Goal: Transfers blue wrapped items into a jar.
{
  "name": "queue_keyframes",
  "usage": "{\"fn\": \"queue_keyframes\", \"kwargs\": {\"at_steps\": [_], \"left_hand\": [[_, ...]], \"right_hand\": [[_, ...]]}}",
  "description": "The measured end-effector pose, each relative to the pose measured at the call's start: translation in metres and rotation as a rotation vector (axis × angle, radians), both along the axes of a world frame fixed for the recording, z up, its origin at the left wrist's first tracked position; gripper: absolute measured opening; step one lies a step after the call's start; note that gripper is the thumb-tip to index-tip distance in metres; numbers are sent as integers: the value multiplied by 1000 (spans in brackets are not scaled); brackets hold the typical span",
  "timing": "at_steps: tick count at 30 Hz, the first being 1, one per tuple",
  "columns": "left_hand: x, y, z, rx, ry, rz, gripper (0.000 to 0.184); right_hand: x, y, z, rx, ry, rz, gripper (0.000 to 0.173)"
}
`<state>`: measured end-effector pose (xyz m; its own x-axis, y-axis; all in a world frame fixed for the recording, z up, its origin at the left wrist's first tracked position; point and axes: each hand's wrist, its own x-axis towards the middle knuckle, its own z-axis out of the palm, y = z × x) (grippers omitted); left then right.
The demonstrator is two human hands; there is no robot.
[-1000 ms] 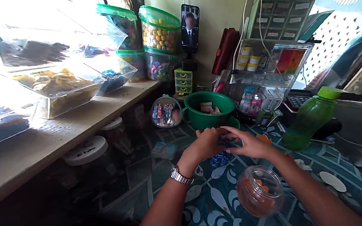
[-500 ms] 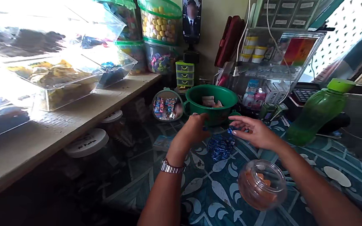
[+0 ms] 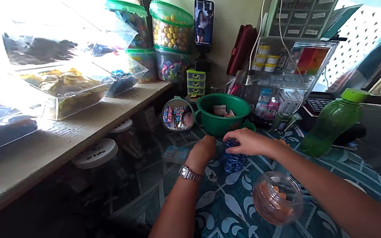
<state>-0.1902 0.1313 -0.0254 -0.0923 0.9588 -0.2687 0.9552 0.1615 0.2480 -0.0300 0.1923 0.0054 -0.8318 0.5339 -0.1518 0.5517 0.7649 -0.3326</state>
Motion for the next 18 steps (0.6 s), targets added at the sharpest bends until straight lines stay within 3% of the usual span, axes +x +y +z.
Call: {"fn": "queue_keyframes", "kwargs": {"at_steps": [4, 9, 18], "left_hand": [[-4, -2, 3, 60, -25, 45, 47], [-10, -4, 10, 189, -95, 52, 39], [-11, -5, 11, 294, -189, -56, 32]], "right_hand": [[-6, -4, 0, 22, -49, -33, 41], [12, -4, 14, 17, 89, -48, 35], [25, -15, 9, -49, 21, 93, 38]]}}
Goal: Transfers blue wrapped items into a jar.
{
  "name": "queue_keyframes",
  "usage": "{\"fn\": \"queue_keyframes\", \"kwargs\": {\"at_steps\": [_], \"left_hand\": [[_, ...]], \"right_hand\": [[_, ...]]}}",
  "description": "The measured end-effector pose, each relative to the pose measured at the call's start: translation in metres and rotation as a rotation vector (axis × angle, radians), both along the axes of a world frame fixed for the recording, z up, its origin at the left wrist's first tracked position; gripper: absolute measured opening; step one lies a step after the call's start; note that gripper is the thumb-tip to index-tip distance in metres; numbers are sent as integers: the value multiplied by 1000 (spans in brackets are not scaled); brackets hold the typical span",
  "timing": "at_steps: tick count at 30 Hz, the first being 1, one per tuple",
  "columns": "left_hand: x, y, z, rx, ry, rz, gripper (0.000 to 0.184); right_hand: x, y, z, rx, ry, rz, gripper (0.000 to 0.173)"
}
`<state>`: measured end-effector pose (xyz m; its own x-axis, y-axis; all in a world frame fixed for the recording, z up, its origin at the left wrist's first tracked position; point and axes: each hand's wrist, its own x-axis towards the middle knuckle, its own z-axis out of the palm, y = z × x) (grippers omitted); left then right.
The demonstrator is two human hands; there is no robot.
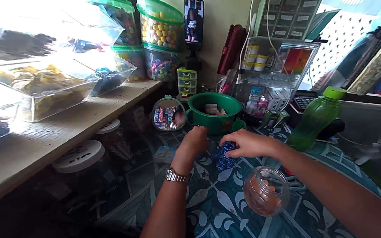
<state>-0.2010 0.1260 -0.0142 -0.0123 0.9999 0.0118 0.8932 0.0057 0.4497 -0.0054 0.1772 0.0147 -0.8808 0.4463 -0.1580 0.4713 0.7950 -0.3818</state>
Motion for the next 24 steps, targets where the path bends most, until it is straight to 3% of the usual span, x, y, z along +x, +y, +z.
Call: {"fn": "queue_keyframes", "kwargs": {"at_steps": [6, 12, 16, 20, 22, 24], "left_hand": [[-4, -1, -1, 47, -29, 4, 29], [-4, -3, 4, 43, -25, 13, 31], [-4, -5, 5, 111, -72, -13, 28], [2, -11, 8, 287, -246, -135, 21], [6, -15, 11, 297, -362, -261, 20], [10, -18, 11, 228, -473, -463, 31]], "right_hand": [[-8, -3, -1, 79, -113, -26, 59], [-10, -7, 2, 81, -140, -22, 43], [3, -4, 8, 47, -35, -22, 40], [35, -13, 34, 82, 92, -62, 36], [57, -21, 46, 127, 145, -54, 36], [77, -28, 52, 131, 172, -47, 37]]}}
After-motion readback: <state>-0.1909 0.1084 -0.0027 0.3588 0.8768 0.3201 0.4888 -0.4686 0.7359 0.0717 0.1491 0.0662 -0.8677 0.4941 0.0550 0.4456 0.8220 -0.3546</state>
